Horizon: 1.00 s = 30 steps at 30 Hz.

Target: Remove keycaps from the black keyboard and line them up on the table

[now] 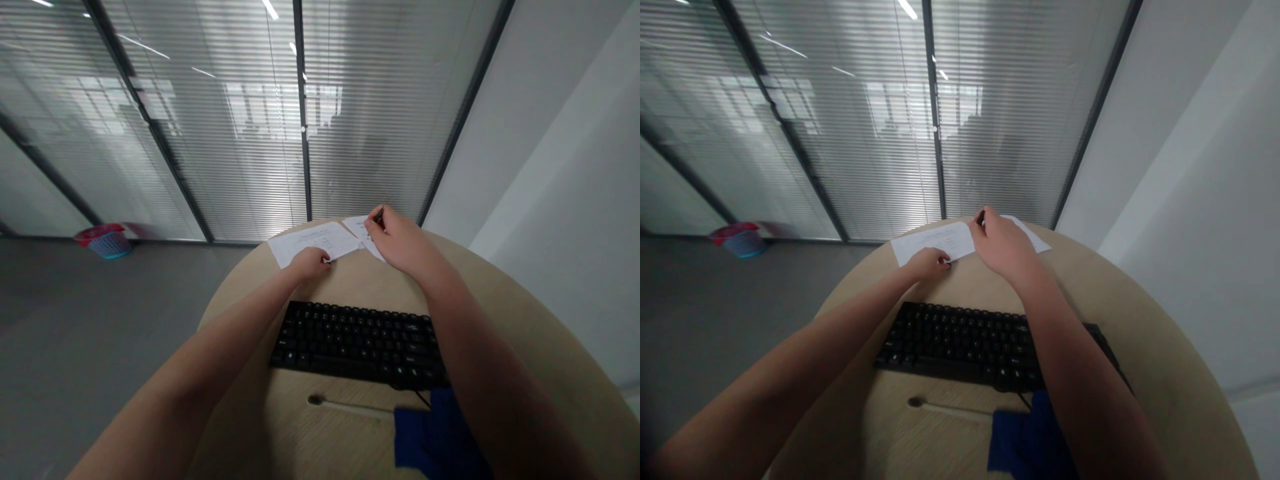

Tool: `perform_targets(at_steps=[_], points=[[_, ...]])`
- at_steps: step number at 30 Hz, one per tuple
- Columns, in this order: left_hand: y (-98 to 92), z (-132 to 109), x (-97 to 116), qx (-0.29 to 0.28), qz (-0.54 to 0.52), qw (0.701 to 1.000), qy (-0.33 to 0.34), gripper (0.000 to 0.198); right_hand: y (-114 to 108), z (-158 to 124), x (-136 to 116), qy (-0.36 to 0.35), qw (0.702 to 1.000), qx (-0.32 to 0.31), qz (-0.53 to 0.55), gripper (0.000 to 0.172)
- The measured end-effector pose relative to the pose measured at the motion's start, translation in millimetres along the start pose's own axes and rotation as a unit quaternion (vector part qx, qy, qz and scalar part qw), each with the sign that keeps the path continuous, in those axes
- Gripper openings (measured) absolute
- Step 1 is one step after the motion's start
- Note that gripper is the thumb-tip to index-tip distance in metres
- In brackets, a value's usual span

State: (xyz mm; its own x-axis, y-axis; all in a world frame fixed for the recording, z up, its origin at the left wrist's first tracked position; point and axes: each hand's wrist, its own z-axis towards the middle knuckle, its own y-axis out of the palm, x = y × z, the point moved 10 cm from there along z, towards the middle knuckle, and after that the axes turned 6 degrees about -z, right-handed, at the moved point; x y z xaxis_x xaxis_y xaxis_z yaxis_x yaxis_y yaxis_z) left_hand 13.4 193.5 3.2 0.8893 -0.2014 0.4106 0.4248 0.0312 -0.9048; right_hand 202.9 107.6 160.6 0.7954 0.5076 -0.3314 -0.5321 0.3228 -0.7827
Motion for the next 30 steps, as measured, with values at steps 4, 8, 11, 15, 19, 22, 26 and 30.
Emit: perform_targets(at_steps=[4, 8, 11, 15, 19, 22, 26, 30], points=[[-5.0, -5, 11, -0.001, -0.004, 1.000, 0.009, 0.034, -23, -5, -5, -0.017, 1.000, 0.023, 0.005, 0.029], [-28.0, -28, 36, 0.050, 0.001, 0.997, 0.065, 0.032, -56, -5, -14, -0.035, 0.999, 0.038, -0.001, 0.045], [-33.3, -65, 70, 0.022, -0.020, 0.991, 0.127, 0.034, -75, -9, -21, -0.038, 0.998, 0.030, -0.036, 0.043], [-17.3, -135, 119, -0.093, -0.049, 0.973, 0.204, 0.027, -85, -50, -21, -0.072, 0.990, -0.044, -0.109, 0.029], [4.9, -205, 152, -0.171, -0.042, 0.932, 0.317, 0.024, -84, -137, 14, -0.057, 0.971, -0.145, -0.179, 0.026], [20.2, -232, 156, -0.182, 0.002, 0.915, 0.360, 0.023, -77, -210, 40, -0.032, 0.966, -0.177, -0.187, 0.035], [32.4, -239, 154, -0.173, 0.047, 0.907, 0.380, 0.022, -48, -285, 59, 0.022, 0.963, -0.229, -0.142, 0.043], [37.9, -239, 155, -0.166, 0.080, 0.904, 0.386, 0.022, -17, -319, 60, 0.039, 0.939, -0.286, -0.187, 0.053]])
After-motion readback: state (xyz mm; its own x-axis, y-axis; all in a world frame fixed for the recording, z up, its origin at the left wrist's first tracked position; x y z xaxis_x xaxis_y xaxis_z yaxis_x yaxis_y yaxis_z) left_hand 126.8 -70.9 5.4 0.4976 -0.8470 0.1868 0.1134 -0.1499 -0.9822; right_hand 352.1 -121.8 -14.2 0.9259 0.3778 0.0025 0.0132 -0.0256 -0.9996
